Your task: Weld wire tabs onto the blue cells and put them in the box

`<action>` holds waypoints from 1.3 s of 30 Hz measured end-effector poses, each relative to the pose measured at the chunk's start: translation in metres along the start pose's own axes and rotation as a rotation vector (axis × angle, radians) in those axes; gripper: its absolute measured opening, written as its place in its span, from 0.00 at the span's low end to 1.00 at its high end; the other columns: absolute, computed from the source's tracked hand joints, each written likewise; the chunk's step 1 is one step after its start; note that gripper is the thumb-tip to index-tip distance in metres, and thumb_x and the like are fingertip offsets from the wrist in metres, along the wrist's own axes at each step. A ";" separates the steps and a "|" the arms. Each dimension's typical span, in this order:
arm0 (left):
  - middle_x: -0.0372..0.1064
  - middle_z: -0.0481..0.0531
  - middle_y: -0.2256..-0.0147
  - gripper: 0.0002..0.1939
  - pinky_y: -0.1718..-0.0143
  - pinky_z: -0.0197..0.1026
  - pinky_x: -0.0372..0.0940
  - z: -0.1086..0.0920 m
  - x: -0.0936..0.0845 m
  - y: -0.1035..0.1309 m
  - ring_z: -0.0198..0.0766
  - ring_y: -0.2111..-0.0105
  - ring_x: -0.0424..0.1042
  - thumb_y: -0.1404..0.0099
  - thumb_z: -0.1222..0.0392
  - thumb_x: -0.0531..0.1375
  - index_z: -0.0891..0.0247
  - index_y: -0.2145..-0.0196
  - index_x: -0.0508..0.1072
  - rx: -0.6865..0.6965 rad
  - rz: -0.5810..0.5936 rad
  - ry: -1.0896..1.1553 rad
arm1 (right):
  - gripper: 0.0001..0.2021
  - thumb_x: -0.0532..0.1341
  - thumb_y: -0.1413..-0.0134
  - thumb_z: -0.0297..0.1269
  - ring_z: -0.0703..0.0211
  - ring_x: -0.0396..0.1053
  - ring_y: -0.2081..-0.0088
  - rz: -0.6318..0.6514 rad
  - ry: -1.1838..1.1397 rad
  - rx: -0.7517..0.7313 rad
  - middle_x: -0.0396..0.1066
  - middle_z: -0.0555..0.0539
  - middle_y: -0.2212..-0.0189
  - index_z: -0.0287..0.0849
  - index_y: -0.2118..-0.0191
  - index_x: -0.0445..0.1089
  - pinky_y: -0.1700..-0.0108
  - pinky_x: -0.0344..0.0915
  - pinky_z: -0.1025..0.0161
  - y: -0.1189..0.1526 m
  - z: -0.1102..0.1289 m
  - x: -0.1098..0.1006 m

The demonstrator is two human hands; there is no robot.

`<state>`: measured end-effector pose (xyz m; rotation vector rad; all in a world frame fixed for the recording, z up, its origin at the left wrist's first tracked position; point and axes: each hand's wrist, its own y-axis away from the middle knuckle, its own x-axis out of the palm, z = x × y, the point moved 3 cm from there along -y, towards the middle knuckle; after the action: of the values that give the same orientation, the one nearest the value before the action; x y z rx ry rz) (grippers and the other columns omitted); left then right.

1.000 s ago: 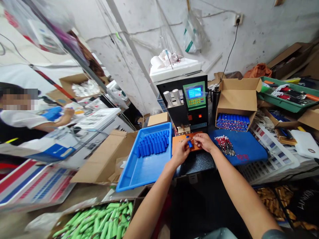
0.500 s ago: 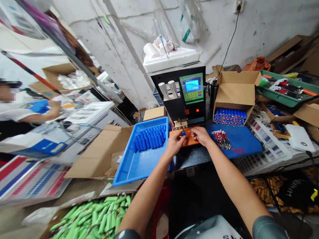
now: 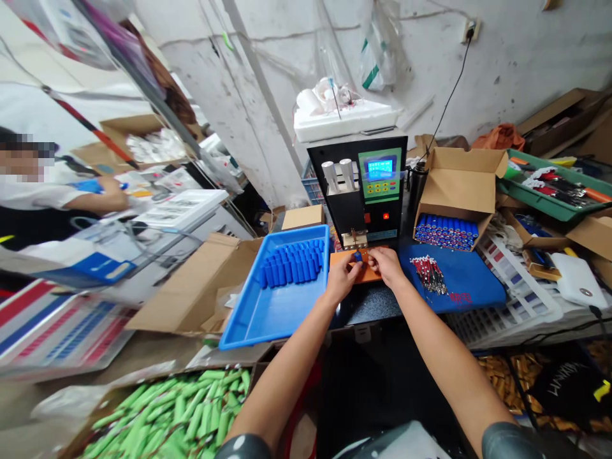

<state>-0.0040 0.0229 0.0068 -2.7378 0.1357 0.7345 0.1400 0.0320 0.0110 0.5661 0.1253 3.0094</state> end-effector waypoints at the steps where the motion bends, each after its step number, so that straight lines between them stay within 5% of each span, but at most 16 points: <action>1: 0.68 0.47 0.76 0.12 0.76 0.33 0.54 0.000 0.000 0.000 0.30 0.79 0.61 0.37 0.54 0.57 0.64 0.62 0.75 0.002 -0.007 -0.001 | 0.15 0.67 0.62 0.45 0.70 0.57 0.83 -0.008 -0.006 -0.001 0.62 0.53 0.85 0.40 0.80 0.64 0.82 0.49 0.71 0.000 0.000 0.002; 14: 0.73 0.50 0.71 0.14 0.75 0.33 0.57 0.005 0.002 -0.002 0.30 0.78 0.64 0.36 0.55 0.58 0.63 0.56 0.75 0.024 -0.046 -0.002 | 0.10 0.64 0.56 0.40 0.66 0.64 0.80 -0.118 0.176 -0.075 0.67 0.51 0.83 0.41 0.79 0.67 0.81 0.60 0.70 0.001 0.003 0.013; 39: 0.75 0.51 0.66 0.15 0.76 0.33 0.56 0.002 0.001 0.000 0.30 0.79 0.63 0.36 0.53 0.58 0.63 0.55 0.74 0.017 -0.032 0.014 | 0.10 0.64 0.57 0.37 0.65 0.64 0.81 -0.102 0.181 -0.061 0.67 0.51 0.83 0.41 0.80 0.65 0.81 0.61 0.70 -0.006 -0.003 0.015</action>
<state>-0.0039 0.0232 0.0043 -2.7230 0.1007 0.7027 0.1251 0.0392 0.0133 0.2716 0.0703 2.9475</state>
